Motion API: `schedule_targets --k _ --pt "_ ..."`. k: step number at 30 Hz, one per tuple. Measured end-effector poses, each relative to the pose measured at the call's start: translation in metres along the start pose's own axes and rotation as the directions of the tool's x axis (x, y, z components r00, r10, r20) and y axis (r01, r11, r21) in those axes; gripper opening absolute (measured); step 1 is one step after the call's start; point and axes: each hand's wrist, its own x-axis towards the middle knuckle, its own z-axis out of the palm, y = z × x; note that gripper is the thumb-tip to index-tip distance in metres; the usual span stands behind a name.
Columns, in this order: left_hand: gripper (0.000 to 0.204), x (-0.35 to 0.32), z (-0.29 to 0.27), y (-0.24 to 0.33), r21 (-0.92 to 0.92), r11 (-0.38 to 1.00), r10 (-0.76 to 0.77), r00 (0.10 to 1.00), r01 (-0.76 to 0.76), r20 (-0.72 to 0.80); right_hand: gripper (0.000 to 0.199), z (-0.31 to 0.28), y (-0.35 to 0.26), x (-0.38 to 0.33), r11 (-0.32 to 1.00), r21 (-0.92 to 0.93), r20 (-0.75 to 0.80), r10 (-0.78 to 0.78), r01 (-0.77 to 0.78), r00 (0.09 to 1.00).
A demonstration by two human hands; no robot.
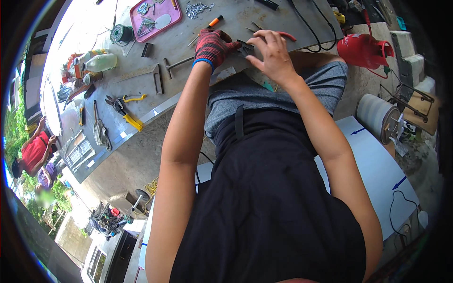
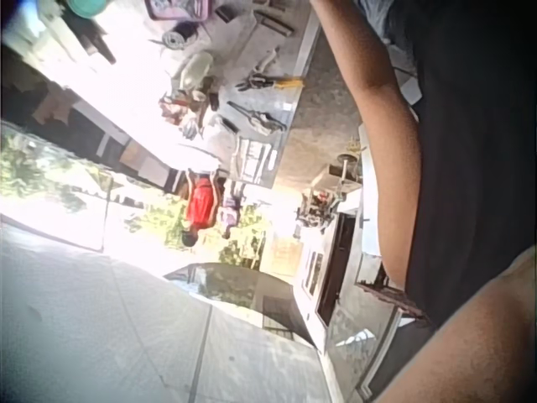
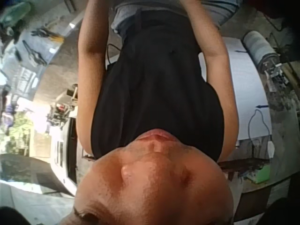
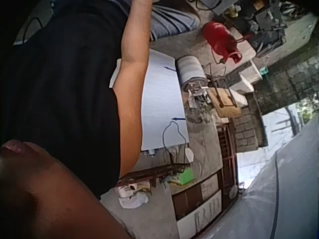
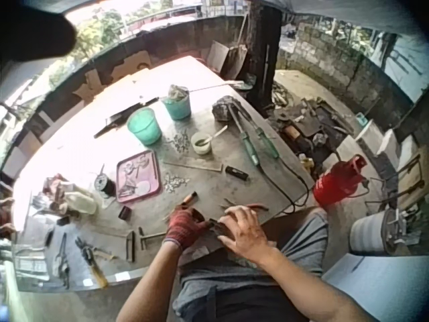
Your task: The recorder uses pliers and a soldering iron to join and reinforce metal components of a 3D letter.
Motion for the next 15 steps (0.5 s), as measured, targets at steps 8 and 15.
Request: schedule_targets --k 8,15 --pt "0.059 0.0025 -0.0024 0.0042 -0.02 1.0 -0.01 1.0 0.011 0.026 0.046 0.0093 0.0041 0.004 0.999 -0.023 0.085 -0.039 0.041 0.996" --pt "0.058 0.0067 0.0001 -0.0035 -0.035 0.999 0.012 0.998 -0.009 0.064 0.042 0.0124 0.0037 0.0015 0.997 -0.032 0.084 -0.074 0.077 0.994"
